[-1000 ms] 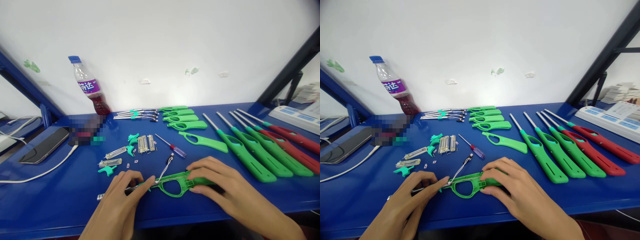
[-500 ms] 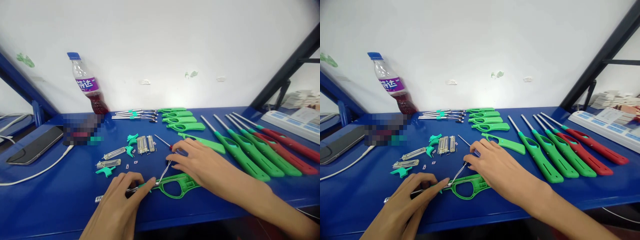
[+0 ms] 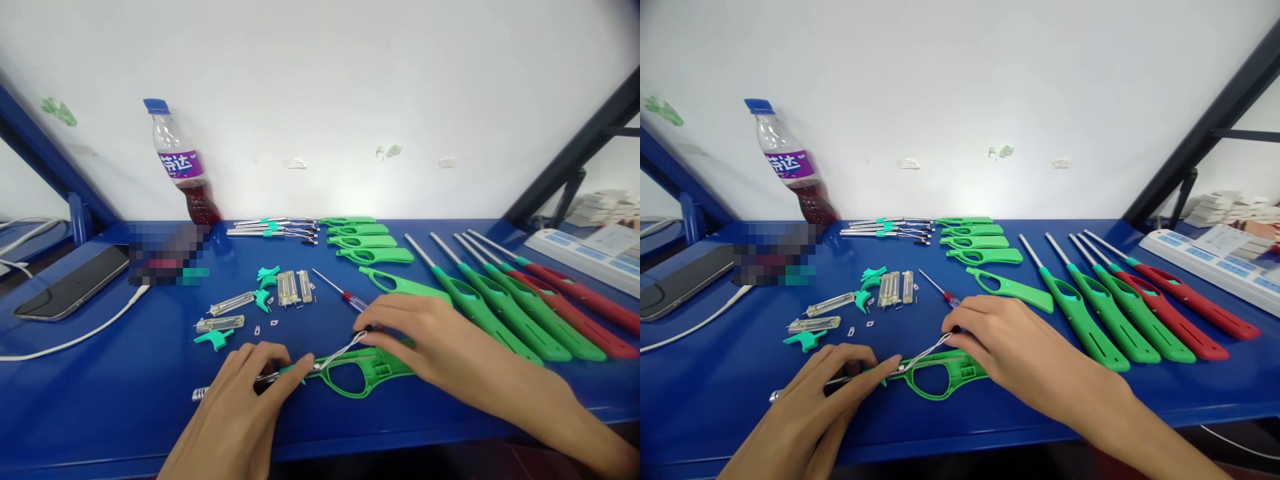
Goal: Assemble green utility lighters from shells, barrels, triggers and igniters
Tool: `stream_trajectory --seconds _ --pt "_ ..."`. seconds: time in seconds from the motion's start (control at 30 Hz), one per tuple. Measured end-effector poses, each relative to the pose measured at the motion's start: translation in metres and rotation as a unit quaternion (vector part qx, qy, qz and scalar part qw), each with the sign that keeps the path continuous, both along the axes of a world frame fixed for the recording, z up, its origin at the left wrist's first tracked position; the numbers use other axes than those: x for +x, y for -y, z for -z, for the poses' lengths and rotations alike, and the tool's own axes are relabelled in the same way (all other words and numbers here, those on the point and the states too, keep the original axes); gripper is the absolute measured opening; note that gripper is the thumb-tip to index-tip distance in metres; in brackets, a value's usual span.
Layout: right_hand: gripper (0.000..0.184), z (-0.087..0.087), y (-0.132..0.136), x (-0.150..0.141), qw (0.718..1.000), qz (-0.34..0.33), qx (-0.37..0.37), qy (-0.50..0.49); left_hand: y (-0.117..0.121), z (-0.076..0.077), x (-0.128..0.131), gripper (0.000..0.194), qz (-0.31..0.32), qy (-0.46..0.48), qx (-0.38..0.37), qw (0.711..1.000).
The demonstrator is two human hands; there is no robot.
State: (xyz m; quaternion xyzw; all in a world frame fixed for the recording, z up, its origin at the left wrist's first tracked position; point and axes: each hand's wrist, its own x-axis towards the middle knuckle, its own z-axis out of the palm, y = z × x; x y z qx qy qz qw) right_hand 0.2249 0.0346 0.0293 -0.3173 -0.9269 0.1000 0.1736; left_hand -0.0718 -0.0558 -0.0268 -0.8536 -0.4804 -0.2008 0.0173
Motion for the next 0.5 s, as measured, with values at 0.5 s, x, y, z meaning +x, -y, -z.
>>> stream_trajectory --seconds 0.5 --pt "0.010 0.016 0.025 0.011 0.997 0.021 0.015 -0.071 0.001 -0.003 0.002 0.063 -0.009 0.010 -0.012 1.000"
